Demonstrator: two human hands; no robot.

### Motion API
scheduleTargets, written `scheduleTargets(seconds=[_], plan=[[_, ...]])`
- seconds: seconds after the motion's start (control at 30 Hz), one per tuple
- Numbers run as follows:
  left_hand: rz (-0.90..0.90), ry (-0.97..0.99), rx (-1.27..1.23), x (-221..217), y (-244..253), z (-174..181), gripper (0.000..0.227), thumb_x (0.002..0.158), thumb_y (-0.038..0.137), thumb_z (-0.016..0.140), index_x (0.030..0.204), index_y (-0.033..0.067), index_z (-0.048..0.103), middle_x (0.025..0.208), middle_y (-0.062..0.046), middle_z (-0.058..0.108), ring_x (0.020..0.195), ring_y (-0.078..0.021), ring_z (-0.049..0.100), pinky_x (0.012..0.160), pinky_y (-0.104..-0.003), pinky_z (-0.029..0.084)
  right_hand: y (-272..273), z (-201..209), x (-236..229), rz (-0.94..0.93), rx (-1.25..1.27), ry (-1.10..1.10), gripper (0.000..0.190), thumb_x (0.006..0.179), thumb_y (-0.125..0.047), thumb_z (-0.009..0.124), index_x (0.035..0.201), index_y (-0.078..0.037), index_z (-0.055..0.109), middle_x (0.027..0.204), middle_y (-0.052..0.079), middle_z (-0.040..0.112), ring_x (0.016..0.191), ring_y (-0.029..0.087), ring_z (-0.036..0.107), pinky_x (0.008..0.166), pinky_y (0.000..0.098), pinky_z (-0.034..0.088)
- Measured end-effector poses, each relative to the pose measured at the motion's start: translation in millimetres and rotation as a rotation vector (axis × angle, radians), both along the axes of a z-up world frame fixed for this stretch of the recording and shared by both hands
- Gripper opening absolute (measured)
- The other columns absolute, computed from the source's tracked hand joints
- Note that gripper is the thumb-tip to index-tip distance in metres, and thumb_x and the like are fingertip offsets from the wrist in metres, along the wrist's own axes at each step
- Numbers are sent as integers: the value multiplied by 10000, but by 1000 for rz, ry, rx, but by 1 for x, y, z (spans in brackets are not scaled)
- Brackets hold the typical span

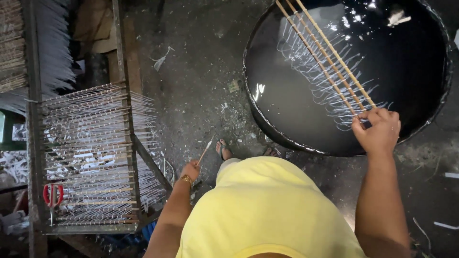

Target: Dipping frames of candle wicks into a vat of liquid and using a stick to guide them.

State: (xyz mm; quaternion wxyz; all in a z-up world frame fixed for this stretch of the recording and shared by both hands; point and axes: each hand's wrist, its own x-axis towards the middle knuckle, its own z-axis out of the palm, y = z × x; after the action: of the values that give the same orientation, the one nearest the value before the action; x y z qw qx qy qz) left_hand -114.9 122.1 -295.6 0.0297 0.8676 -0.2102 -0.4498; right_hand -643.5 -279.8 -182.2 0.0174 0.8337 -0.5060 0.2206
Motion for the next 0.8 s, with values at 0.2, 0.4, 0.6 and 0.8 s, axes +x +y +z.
scheduleTargets(seconds=[0.2,0.4,0.6,0.8], plan=[[18,7,38,-7,7,8,326,997,222,466,1180,180,732,1044,-81,749,912,-268,680,795,-418,526,4,7,8,-41,163,15,184,971,-325,777,1068,-180,835,1119,51,726,1130,347,553,928,485,464],[36,-24,9,-3,13,3,426,1014,296,413,1331,220,687,1125,-116,754,954,-294,696,869,-420,534,0,-5,6,-52,153,2,182,967,-314,778,1065,-172,837,1093,41,732,1077,340,561,890,476,476],[-55,-56,38,2,17,-1,443,1026,292,389,1381,226,646,1160,-146,754,1061,-343,698,970,-447,515,-7,-30,-2,-20,28,-4,184,926,-313,796,1053,-189,845,1015,20,713,984,343,592,827,447,509],[87,-77,-15,8,19,11,425,1006,295,429,1335,218,686,1024,-69,773,953,-272,699,874,-424,525,-11,-37,2,-69,180,-33,168,946,-304,776,1029,-171,836,1092,37,719,1072,356,560,897,464,516]])
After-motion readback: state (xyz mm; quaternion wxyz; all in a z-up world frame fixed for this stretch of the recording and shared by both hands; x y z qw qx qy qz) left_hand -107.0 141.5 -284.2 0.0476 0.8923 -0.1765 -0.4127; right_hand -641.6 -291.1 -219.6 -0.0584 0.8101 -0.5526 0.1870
